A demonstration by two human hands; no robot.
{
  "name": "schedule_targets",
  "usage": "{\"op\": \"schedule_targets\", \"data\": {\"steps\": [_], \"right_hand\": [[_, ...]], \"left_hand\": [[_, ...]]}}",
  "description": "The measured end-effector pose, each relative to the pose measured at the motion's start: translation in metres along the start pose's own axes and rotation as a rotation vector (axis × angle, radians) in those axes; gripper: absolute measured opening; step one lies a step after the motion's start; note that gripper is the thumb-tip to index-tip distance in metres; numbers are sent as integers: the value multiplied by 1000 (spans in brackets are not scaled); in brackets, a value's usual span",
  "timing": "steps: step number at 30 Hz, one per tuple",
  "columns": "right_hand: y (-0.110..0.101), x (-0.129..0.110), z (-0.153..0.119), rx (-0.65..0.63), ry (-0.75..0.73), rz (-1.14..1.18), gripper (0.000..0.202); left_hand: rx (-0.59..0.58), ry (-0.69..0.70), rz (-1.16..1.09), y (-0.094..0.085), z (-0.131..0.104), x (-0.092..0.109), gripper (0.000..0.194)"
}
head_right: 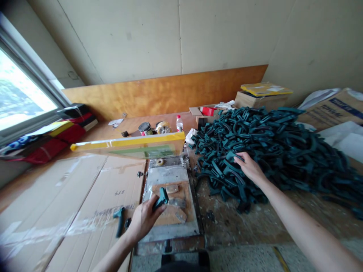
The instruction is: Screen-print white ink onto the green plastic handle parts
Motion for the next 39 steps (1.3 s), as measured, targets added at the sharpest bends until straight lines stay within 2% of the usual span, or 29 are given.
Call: {"op": "schedule_targets", "data": {"steps": [3, 5, 6, 7, 10, 11, 12, 14, 17, 19, 21, 24, 27, 30, 33, 36, 39], "right_hand": [[10, -12, 16, 130, -116, -207, 36], [20, -37, 3, 218, -202, -186, 39], [30, -54, -10, 186, -222, -95, 39], [44, -72, -27, 91, -226, 37, 39], [100, -135, -98, -335, -179, 465, 38], [119, -155, -122, -429, -172, 551, 38], [135, -172, -142, -480, -166, 615, 38], [159, -192, -168, -499, -147, 689, 36], [173, -194, -168, -462, -145, 643, 30], [174, -187, -156, -434, -227, 530, 32], [176, -181, -148, -453, -378, 411, 36], [188, -178, -151, -559, -600, 213, 40], [200, -178, -159, -522, -753, 6, 41], [204, -178, -161, -435, -880, -141, 40], [205, -181, -159, -428, -932, -225, 42], [206, -194, -159, -423, -935, -227, 38], [214, -209, -166, -464, -1054, -202, 44]], "left_hand": [[17, -73, -344, 12, 1, 9, 35], [23, -110, -549, 23, 3, 9, 41], [31, -133, -625, 29, 5, 7, 45], [45, -157, -673, 36, 7, 6, 48], [96, -228, -634, 57, 12, 4, 56], [97, -241, -589, 64, 14, 6, 58], [90, -245, -548, 70, 15, 9, 59], [76, -214, -515, 77, 16, 16, 63], [76, -124, -613, 73, 11, 17, 64], [115, -114, -722, 60, 6, 6, 55], [216, -166, -800, 40, 2, -12, 43], [422, -268, -878, -4, 1, -40, 35], [627, -238, -965, -56, 6, -51, 37], [785, -123, -1026, -107, 17, -46, 44], [844, 3, -1097, -146, 32, -33, 45], [801, 41, -1134, -167, 47, -21, 46], [761, 26, -1104, -171, 50, -16, 49]]}}
Point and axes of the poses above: each hand's wrist, its own z-axis towards the middle knuckle, its own y-axis out of the palm, x = y × z, the point moved 3 cm from there along z, towards the middle knuckle, and after that the axes turned 2 degrees about -x, right-handed, at the moved point
